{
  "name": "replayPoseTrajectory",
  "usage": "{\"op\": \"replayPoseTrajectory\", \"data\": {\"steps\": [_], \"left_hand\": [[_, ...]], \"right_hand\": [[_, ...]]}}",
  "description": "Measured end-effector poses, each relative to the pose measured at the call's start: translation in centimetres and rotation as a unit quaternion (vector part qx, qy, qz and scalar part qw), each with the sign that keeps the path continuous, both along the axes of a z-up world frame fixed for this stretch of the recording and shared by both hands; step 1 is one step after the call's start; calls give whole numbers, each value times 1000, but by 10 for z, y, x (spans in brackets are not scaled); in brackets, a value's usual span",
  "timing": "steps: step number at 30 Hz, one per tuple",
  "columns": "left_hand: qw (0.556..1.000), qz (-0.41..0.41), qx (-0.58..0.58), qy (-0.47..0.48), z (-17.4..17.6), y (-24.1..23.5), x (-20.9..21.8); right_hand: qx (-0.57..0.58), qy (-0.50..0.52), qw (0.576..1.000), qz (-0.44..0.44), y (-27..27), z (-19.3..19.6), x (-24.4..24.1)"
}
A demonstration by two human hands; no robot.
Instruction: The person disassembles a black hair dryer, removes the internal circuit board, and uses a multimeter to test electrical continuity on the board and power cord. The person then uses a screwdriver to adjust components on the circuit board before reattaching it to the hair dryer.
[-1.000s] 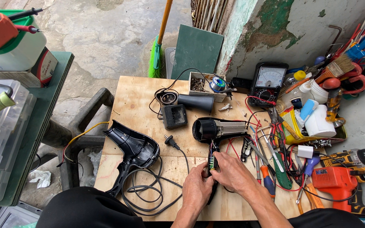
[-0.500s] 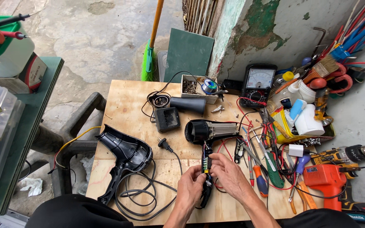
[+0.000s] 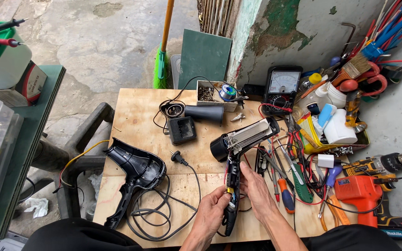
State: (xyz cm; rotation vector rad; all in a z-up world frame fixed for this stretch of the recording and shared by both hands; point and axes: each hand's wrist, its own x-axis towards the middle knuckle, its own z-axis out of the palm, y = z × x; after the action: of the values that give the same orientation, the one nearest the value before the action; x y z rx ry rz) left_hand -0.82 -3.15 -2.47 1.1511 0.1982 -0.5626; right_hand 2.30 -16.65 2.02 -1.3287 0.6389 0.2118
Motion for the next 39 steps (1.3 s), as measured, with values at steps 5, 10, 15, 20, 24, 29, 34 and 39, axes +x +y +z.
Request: {"op": "replayPoseTrajectory", "data": {"steps": [5, 10, 15, 20, 24, 29, 34, 39], "left_hand": [[998, 6, -56, -7, -16, -5, 0], [990, 23, -121, 73, -5, -7, -3], [992, 36, -68, 97, -22, -15, -11], [996, 57, 3, 69, 2, -8, -13], [980, 58, 192, -10, 66, 5, -6], [975, 34, 184, -122, 52, 2, 4], [988, 59, 104, -95, 29, -1, 8], [984, 31, 146, -99, 19, -1, 9]], "right_hand": [[10, 7, 999, -51, 8, 15, -9], [32, 26, 999, -3, 17, 28, -17], [71, 10, 996, -46, 15, 13, -18], [33, -38, 998, -39, 13, 1, -20], [-22, 32, 997, -60, 16, 20, -18], [20, 48, 997, -52, 19, 20, -20], [80, -4, 996, -44, 9, 7, -30], [77, -2, 995, -65, 7, 7, -43]]}}
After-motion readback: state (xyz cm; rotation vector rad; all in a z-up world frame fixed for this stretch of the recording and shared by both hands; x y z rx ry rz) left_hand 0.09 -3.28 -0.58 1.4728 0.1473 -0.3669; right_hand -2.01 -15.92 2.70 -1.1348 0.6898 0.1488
